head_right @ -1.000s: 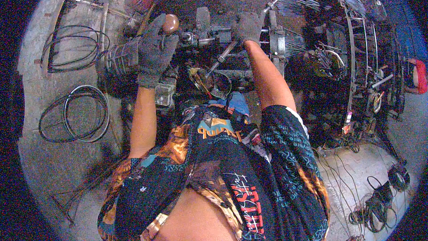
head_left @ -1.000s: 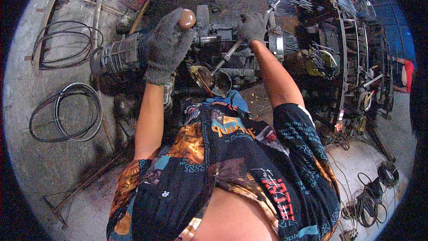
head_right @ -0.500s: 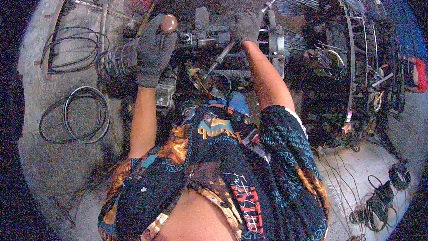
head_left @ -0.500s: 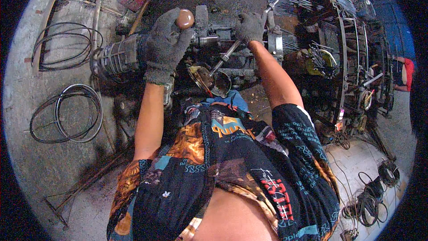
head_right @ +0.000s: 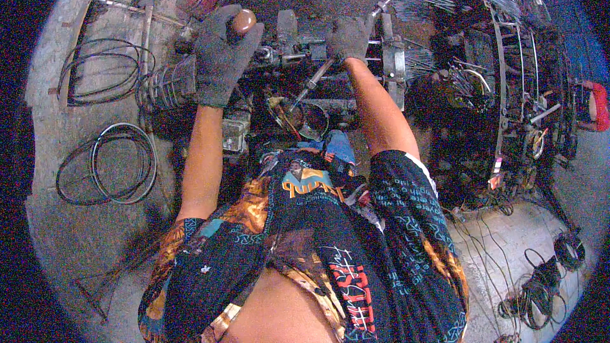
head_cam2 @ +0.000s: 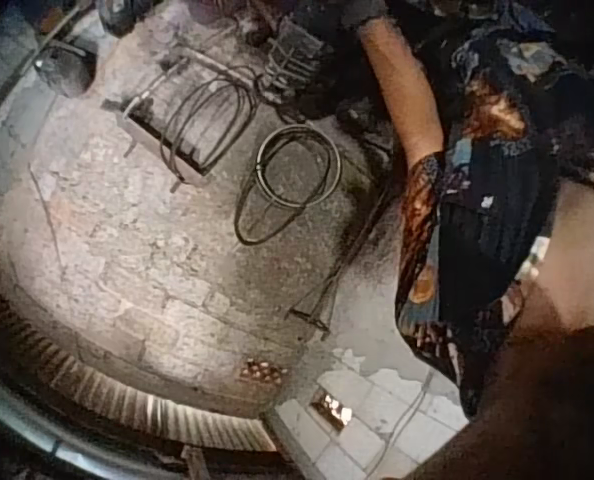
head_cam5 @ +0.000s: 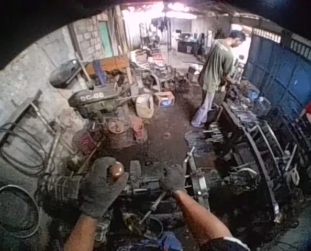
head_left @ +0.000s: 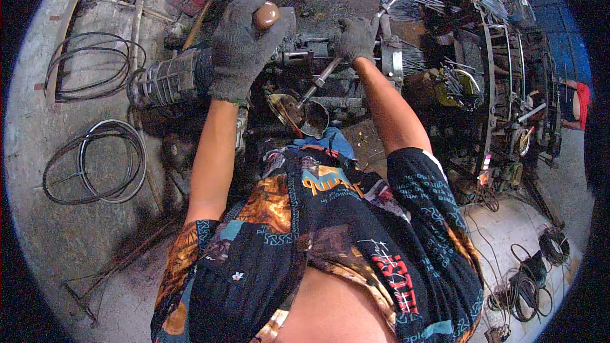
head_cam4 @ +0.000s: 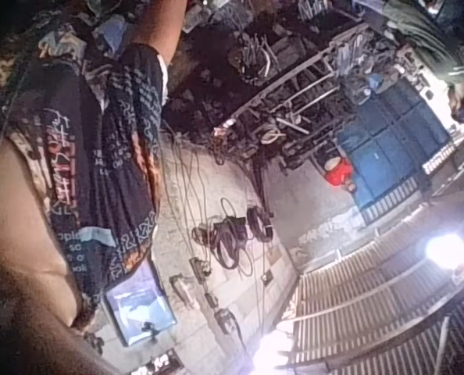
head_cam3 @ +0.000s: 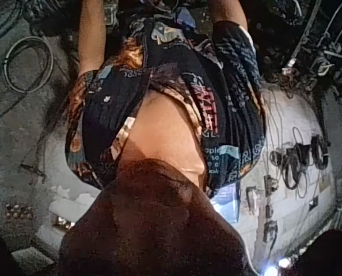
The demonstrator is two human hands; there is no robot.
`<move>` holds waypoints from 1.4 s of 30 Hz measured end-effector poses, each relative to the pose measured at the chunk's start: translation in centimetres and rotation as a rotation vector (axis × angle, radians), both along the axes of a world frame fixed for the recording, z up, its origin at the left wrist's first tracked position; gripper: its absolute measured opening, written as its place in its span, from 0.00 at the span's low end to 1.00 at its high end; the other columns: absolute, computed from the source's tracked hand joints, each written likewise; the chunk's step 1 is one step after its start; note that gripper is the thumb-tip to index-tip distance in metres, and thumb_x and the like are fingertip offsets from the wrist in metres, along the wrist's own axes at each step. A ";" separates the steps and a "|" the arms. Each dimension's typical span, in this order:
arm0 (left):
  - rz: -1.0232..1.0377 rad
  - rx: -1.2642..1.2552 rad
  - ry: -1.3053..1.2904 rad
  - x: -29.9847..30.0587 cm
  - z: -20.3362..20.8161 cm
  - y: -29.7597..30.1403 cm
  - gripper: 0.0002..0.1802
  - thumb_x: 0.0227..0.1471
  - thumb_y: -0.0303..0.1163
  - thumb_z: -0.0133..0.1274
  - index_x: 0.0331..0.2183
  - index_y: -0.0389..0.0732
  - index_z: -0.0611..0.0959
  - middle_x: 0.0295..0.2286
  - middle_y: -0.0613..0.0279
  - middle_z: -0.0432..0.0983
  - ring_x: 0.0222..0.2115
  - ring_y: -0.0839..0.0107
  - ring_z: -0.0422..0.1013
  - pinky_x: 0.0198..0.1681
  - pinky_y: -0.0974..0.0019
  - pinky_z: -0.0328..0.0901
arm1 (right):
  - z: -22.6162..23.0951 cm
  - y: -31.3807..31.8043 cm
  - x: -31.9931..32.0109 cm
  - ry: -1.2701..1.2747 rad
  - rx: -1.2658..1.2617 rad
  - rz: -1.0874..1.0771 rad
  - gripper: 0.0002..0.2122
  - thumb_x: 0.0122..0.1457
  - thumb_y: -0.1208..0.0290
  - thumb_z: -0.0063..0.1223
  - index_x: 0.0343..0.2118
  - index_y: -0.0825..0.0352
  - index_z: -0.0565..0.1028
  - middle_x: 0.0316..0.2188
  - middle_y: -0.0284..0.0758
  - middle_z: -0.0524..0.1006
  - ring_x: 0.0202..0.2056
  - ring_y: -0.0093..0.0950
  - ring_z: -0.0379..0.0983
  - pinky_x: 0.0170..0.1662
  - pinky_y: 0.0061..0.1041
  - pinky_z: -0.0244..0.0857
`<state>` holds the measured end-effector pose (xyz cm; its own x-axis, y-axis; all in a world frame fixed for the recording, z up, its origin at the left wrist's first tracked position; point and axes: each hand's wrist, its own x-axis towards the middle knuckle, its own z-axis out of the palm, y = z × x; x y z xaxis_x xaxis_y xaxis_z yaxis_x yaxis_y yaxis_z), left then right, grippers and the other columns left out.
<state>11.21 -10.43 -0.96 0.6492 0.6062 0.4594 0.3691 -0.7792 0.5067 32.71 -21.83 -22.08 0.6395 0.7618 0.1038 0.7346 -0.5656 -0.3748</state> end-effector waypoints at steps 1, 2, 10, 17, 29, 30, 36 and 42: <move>-0.022 0.033 0.009 0.2 0.2 0.0 0.26 0.44 0.37 0.71 0.44 0.39 0.82 0.42 0.54 0.80 0.45 0.57 0.76 0.51 0.57 0.70 | 0.0 0.0 0.0 -0.020 -0.016 0.005 0.16 0.53 0.56 0.54 0.39 0.58 0.84 0.38 0.41 0.82 0.47 0.44 0.72 0.57 0.41 0.58; -0.025 0.032 0.009 0.2 -0.3 0.3 0.26 0.44 0.37 0.71 0.44 0.39 0.82 0.42 0.54 0.80 0.45 0.57 0.76 0.51 0.57 0.70 | 0.0 0.0 0.0 -0.019 -0.017 0.002 0.16 0.53 0.56 0.54 0.39 0.58 0.84 0.38 0.41 0.82 0.47 0.44 0.72 0.57 0.41 0.58; -0.131 0.230 -0.011 0.5 -1.9 2.5 0.12 0.45 0.28 0.62 0.36 0.40 0.83 0.34 0.55 0.80 0.38 0.56 0.76 0.45 0.56 0.71 | 0.3 -0.2 -0.2 -0.008 0.080 0.045 0.15 0.53 0.57 0.55 0.38 0.58 0.84 0.37 0.40 0.81 0.46 0.45 0.72 0.57 0.44 0.56; -0.114 0.063 -0.068 0.2 -1.4 4.1 0.08 0.51 0.30 0.61 0.34 0.39 0.81 0.33 0.55 0.77 0.35 0.58 0.76 0.41 0.58 0.70 | 1.1 -0.3 -0.6 -0.053 0.056 0.035 0.15 0.53 0.57 0.54 0.39 0.58 0.83 0.38 0.39 0.81 0.48 0.44 0.71 0.59 0.42 0.56; -0.120 0.306 0.013 -5.0 -1.6 10.1 0.08 0.53 0.32 0.62 0.34 0.39 0.84 0.30 0.54 0.81 0.34 0.54 0.78 0.41 0.58 0.71 | 0.6 -1.5 -0.1 -0.067 0.139 0.088 0.17 0.50 0.56 0.58 0.41 0.58 0.83 0.39 0.39 0.80 0.48 0.44 0.71 0.57 0.44 0.58; 0.080 0.257 0.184 -7.5 -2.6 12.4 0.09 0.53 0.33 0.61 0.34 0.38 0.84 0.31 0.53 0.81 0.34 0.54 0.78 0.41 0.58 0.71 | 0.5 -1.0 -0.4 -0.054 0.117 0.076 0.18 0.49 0.56 0.59 0.41 0.58 0.83 0.39 0.40 0.80 0.48 0.44 0.71 0.56 0.43 0.58; 0.220 0.407 0.158 -11.8 -4.6 17.3 0.19 0.60 0.43 0.55 0.38 0.35 0.84 0.34 0.50 0.82 0.37 0.57 0.78 0.44 0.58 0.70 | -0.7 0.6 -0.4 0.029 0.081 0.022 0.20 0.46 0.56 0.61 0.41 0.61 0.83 0.39 0.42 0.80 0.49 0.45 0.71 0.57 0.45 0.59; 0.209 -0.268 -0.148 -12.1 -4.1 14.8 0.12 0.61 0.34 0.52 0.34 0.35 0.82 0.31 0.59 0.80 0.36 0.66 0.75 0.40 0.62 0.67 | 0.1 1.1 -2.0 -0.076 0.002 0.050 0.20 0.45 0.52 0.63 0.40 0.58 0.83 0.37 0.40 0.81 0.47 0.44 0.72 0.55 0.44 0.61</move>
<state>-0.85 4.39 -5.06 0.4368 0.8304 0.3459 0.4140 -0.5270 0.7422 30.76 -20.70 -21.98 0.5908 0.7924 0.1521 0.7884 -0.5268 -0.3178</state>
